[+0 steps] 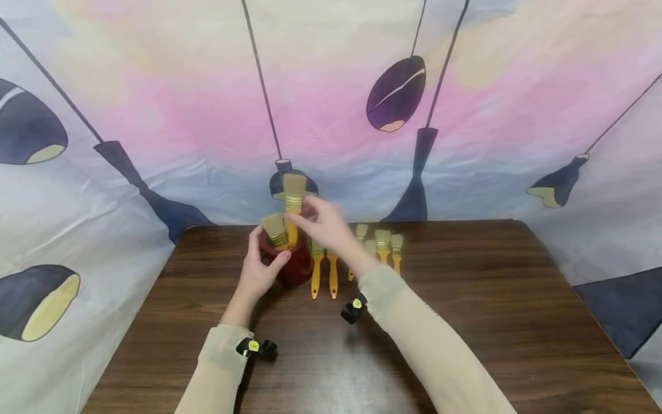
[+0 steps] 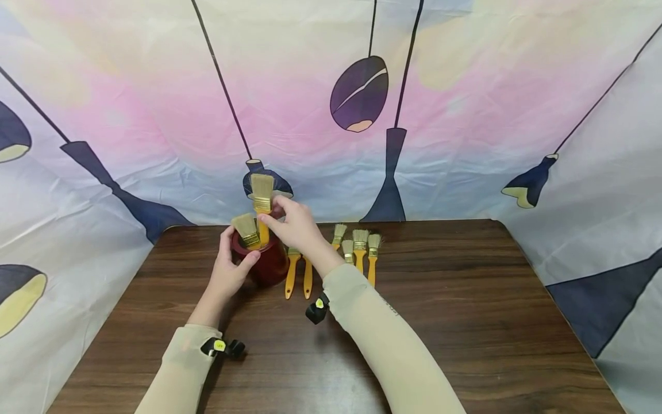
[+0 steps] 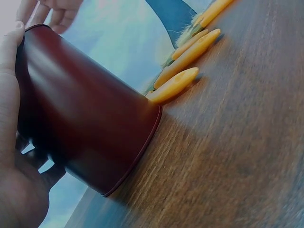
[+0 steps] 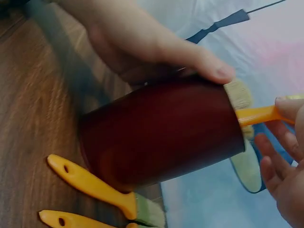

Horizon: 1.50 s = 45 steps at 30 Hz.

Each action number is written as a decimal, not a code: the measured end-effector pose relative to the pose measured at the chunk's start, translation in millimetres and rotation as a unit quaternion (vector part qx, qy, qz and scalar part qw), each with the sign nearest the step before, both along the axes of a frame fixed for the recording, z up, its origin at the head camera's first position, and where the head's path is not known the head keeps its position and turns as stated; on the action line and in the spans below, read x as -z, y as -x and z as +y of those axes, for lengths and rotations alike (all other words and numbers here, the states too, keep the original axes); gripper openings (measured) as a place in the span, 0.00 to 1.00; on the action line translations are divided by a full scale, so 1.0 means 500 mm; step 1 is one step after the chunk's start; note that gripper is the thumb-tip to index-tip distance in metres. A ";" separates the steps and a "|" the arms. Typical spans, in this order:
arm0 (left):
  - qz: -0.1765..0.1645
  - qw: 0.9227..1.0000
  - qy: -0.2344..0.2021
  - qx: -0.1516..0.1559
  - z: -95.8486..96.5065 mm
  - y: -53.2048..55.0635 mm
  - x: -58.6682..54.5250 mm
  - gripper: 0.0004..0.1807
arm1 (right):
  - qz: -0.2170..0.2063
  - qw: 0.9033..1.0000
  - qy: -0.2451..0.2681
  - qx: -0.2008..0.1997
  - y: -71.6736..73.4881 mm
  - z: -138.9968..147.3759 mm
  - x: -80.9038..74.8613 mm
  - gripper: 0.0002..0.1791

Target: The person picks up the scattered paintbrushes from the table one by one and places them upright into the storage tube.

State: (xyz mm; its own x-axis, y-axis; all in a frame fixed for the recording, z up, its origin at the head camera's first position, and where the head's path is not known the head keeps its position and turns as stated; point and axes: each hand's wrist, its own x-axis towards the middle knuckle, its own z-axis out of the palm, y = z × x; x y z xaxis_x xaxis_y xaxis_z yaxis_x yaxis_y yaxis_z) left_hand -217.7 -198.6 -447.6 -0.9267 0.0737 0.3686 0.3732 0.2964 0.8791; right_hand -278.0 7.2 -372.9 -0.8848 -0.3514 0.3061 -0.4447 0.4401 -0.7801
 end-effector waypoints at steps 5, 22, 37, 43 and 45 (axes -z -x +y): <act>0.005 1.000 0.002 0.004 0.003 -0.009 -0.011 0.45 | -0.004 0.999 -0.042 -0.026 0.002 0.000 0.020 0.14; 0.000 1.000 -0.001 0.000 -0.007 0.012 0.021 0.45 | -0.001 1.000 -0.003 -0.025 0.005 -0.003 0.026 0.23; 0.005 1.000 0.003 0.006 -0.028 0.039 0.061 0.47 | 0.013 0.997 -0.067 -0.028 -0.006 0.038 0.009 0.33; 0.005 1.000 0.001 0.006 -0.027 0.041 0.063 0.47 | -0.007 0.999 -0.045 -0.004 -0.012 0.099 0.010 0.31; 0.005 1.000 -0.001 0.006 -0.027 0.041 0.064 0.47 | -0.012 0.999 -0.035 0.010 -0.014 0.125 0.012 0.31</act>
